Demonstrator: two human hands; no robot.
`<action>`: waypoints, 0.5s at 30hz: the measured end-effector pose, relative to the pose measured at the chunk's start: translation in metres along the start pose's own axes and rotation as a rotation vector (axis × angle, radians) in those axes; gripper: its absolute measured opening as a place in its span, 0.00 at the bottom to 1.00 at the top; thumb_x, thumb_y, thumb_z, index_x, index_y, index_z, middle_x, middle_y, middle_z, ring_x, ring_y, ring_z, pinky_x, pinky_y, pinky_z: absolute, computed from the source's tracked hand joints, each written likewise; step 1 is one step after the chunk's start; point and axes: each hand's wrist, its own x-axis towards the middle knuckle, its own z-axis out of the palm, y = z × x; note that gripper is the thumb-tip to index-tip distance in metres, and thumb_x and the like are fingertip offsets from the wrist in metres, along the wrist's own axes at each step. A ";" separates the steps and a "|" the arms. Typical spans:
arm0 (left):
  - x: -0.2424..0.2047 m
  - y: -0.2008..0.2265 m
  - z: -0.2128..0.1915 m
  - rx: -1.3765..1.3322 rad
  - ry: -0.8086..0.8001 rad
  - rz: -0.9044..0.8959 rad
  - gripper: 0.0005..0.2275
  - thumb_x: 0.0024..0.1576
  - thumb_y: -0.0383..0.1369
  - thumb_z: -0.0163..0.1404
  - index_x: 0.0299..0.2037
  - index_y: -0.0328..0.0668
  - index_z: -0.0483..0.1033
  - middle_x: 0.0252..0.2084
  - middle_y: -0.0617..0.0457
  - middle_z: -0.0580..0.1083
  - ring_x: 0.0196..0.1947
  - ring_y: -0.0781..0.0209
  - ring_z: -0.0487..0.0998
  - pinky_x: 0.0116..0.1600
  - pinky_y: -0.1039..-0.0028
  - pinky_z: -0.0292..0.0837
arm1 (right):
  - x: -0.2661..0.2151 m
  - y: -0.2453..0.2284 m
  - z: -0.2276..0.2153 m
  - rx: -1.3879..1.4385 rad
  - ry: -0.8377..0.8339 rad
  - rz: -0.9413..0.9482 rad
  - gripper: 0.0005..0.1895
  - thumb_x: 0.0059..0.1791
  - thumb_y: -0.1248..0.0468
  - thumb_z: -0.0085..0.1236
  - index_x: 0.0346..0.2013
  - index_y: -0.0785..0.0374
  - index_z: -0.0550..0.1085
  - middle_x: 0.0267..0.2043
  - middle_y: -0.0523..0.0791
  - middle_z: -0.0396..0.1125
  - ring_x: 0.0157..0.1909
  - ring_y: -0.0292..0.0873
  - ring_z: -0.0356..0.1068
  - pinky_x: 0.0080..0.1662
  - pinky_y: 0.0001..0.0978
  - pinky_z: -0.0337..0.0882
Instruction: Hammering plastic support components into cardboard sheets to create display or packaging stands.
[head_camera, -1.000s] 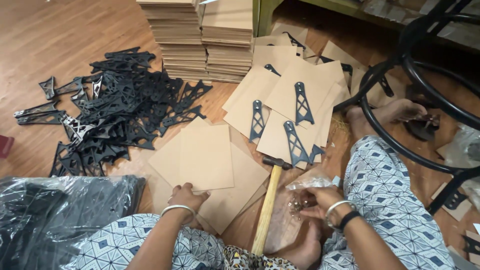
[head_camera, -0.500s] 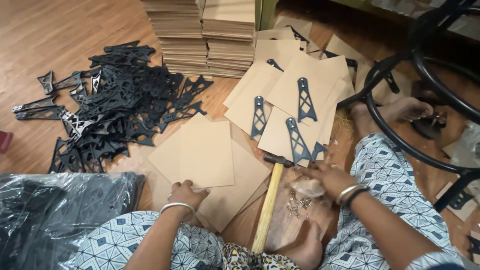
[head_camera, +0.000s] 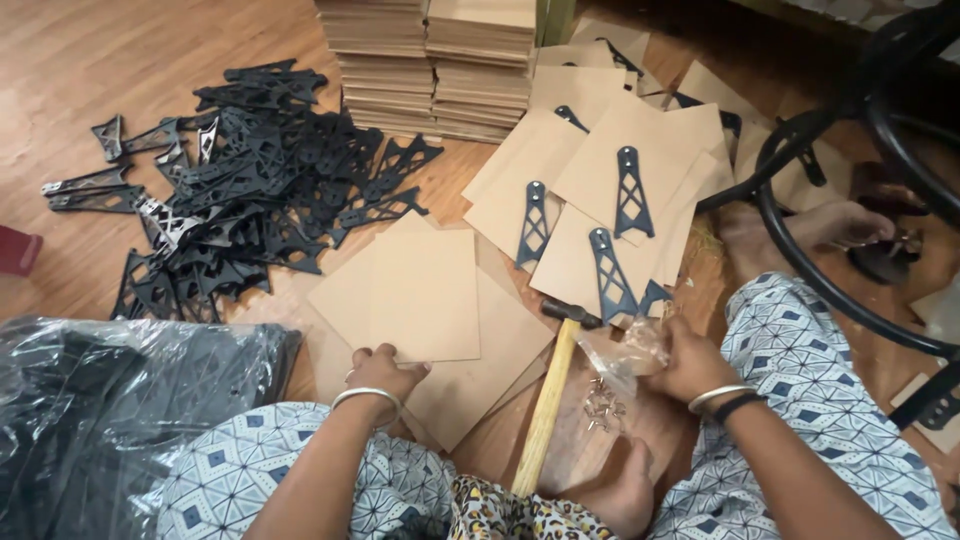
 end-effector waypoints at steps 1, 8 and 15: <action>-0.002 -0.002 -0.001 -0.002 -0.003 0.006 0.38 0.49 0.56 0.58 0.66 0.42 0.67 0.71 0.36 0.57 0.68 0.32 0.63 0.70 0.55 0.62 | -0.005 -0.012 -0.009 0.026 -0.023 0.099 0.56 0.31 0.56 0.75 0.69 0.62 0.57 0.50 0.56 0.73 0.53 0.56 0.75 0.56 0.40 0.75; -0.009 0.005 -0.004 -0.011 -0.013 0.008 0.37 0.49 0.56 0.57 0.66 0.43 0.67 0.71 0.37 0.57 0.68 0.30 0.63 0.70 0.54 0.63 | -0.010 -0.005 -0.010 0.272 -0.007 -0.033 0.51 0.29 0.61 0.80 0.64 0.56 0.64 0.53 0.48 0.74 0.54 0.47 0.74 0.57 0.36 0.72; -0.002 -0.001 -0.001 0.008 0.006 0.009 0.37 0.50 0.56 0.58 0.66 0.43 0.67 0.71 0.36 0.57 0.68 0.30 0.63 0.70 0.54 0.63 | -0.004 0.007 -0.013 0.455 -0.096 -0.158 0.41 0.32 0.66 0.75 0.60 0.52 0.73 0.57 0.45 0.75 0.57 0.43 0.75 0.58 0.32 0.71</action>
